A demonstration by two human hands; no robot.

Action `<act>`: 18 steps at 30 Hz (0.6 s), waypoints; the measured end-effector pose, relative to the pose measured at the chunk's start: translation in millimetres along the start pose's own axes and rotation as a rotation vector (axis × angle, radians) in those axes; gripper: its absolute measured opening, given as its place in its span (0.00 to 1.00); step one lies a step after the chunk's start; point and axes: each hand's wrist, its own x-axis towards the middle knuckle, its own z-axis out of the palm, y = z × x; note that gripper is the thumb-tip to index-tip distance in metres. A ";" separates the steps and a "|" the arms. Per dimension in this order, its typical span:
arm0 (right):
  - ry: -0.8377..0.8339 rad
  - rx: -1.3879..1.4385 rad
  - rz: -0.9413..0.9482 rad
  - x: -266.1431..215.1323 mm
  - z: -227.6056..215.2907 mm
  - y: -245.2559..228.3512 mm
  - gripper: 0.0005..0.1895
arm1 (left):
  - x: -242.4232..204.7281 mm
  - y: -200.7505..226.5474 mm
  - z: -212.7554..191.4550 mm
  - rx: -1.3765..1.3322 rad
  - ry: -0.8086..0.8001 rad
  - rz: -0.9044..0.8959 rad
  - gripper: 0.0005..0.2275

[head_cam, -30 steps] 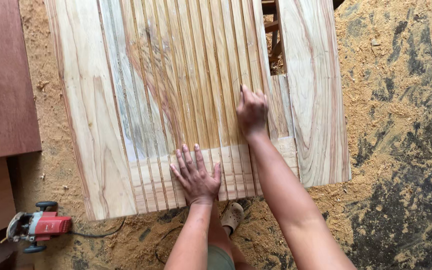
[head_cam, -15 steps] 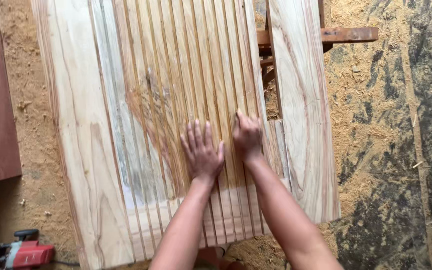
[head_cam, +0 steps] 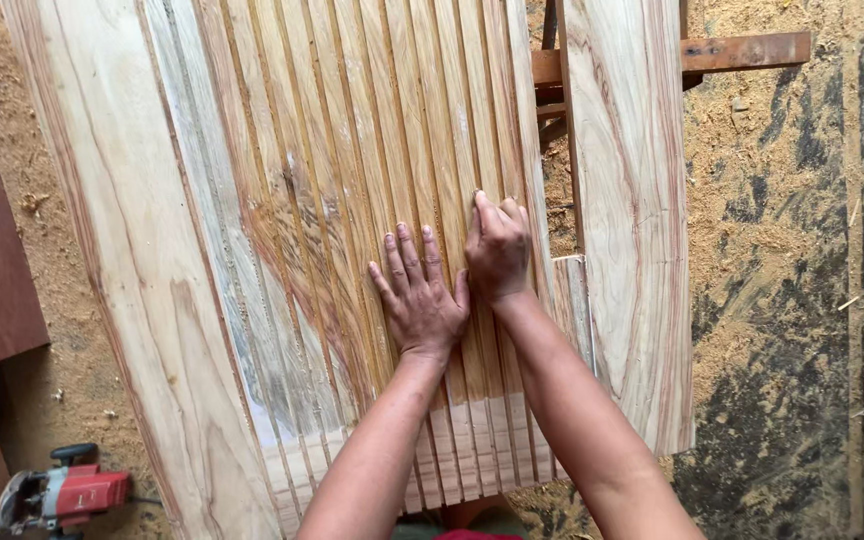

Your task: The person scrapes a large wooden board with a chisel, repeatedly removing material from the surface. The person holds the board with one hand and uses the chisel with the other to scrape along the grain.

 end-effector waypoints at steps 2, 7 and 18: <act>0.011 0.005 -0.023 12.1 -1.8 -2.0 0.10 | 3.4 0.6 -3.2 -0.003 0.012 0.009 0.36; -0.053 -0.053 -0.011 -4.1 -12.7 -8.8 0.12 | 8.0 1.3 -8.0 -0.012 0.026 0.007 0.36; -0.029 -0.056 0.005 11.0 -15.0 -13.3 0.12 | 6.7 0.6 -5.3 -0.041 0.026 -0.002 0.36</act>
